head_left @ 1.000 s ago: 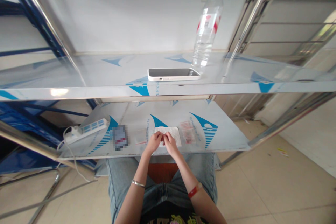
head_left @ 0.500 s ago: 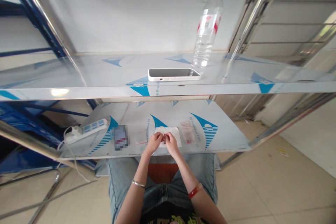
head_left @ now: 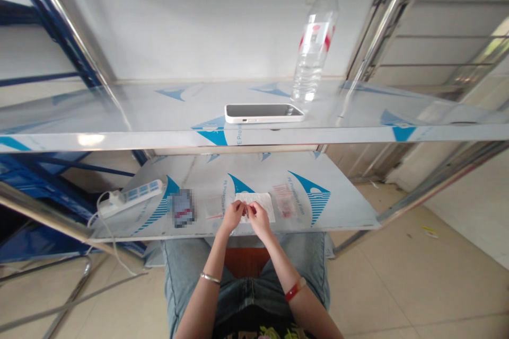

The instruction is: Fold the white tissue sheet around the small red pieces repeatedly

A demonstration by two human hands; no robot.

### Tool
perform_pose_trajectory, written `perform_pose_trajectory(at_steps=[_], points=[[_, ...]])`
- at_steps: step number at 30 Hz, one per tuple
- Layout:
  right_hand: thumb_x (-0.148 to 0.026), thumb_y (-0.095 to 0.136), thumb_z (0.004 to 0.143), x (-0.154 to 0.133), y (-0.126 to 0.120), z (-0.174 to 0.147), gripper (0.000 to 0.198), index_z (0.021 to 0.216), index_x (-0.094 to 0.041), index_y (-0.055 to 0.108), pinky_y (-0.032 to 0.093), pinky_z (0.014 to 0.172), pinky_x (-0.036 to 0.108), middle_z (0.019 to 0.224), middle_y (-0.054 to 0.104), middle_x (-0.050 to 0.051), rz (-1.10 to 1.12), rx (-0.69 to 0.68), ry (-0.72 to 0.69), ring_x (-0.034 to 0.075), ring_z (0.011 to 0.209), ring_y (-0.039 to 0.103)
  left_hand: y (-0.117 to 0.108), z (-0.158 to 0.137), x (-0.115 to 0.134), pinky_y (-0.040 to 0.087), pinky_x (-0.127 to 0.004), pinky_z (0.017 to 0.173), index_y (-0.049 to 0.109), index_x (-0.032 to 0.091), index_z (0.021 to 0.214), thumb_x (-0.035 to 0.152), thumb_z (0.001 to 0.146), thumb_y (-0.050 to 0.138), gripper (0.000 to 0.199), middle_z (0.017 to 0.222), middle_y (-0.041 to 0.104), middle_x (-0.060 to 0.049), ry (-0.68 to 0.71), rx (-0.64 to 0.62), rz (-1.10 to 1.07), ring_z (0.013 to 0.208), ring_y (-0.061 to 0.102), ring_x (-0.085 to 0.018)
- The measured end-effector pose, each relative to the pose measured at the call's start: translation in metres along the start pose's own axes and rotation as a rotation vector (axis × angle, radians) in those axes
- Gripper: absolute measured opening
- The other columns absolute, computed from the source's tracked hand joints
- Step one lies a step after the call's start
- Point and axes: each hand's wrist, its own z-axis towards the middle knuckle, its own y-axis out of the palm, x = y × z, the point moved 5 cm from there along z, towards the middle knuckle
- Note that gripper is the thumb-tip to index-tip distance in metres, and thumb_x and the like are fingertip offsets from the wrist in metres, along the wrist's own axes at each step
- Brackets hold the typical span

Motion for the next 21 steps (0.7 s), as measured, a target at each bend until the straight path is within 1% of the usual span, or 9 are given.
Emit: perform_pose_trajectory(at_steps=[6, 10, 13, 17, 21], points=[[-0.039, 0.042, 0.088, -0.005, -0.007, -0.003, 0.027, 0.076, -0.021, 0.058, 0.029, 0.054, 0.023, 0.066, 0.062, 0.001, -0.244, 0.002, 0.104, 0.017, 0.064, 0.057, 0.004, -0.003, 0.005, 0.035, -0.025, 0.057, 0.049, 0.017, 0.062, 0.026, 0.084, 0.039, 0.026, 0.057, 0.054, -0.001, 0.027, 0.009, 0.116, 0.054, 0.049, -0.012], [-0.037, 0.042, 0.090, -0.006, -0.008, -0.004, 0.025, 0.081, -0.021, 0.060, 0.026, 0.054, 0.022, 0.072, 0.065, 0.000, -0.346, -0.004, 0.158, 0.016, 0.067, 0.058, 0.005, -0.004, 0.009, 0.033, -0.024, 0.057, 0.048, 0.016, 0.062, 0.020, 0.084, 0.040, 0.024, 0.057, 0.052, 0.000, 0.022, -0.007, 0.212, 0.056, 0.047, -0.011], [-0.036, 0.042, 0.092, -0.005, -0.007, -0.004, 0.025, 0.084, -0.021, 0.060, 0.024, 0.054, 0.023, 0.075, 0.066, 0.001, -0.418, 0.008, 0.176, 0.016, 0.068, 0.058, 0.004, -0.006, 0.012, 0.032, -0.023, 0.057, 0.050, 0.016, 0.065, 0.019, 0.085, 0.041, 0.023, 0.058, 0.052, 0.000, 0.008, -0.001, 0.280, 0.056, 0.048, -0.012], [-0.035, 0.041, 0.093, -0.002, -0.005, -0.004, 0.026, 0.086, -0.020, 0.060, 0.022, 0.054, 0.024, 0.075, 0.066, 0.001, -0.464, 0.028, 0.176, 0.015, 0.068, 0.058, 0.004, -0.006, 0.014, 0.030, -0.023, 0.057, 0.055, 0.015, 0.069, 0.020, 0.086, 0.042, 0.022, 0.060, 0.056, -0.001, -0.005, 0.005, 0.390, 0.058, 0.050, -0.012], [-0.033, 0.042, 0.093, 0.000, -0.003, -0.006, 0.024, 0.086, -0.020, 0.061, 0.022, 0.054, 0.024, 0.078, 0.067, 0.001, -0.459, 0.044, 0.190, 0.015, 0.068, 0.058, 0.004, -0.006, 0.015, 0.031, -0.023, 0.058, 0.058, 0.015, 0.072, 0.020, 0.087, 0.042, 0.022, 0.067, 0.061, -0.004, -0.037, -0.021, 0.473, 0.064, 0.055, -0.013]])
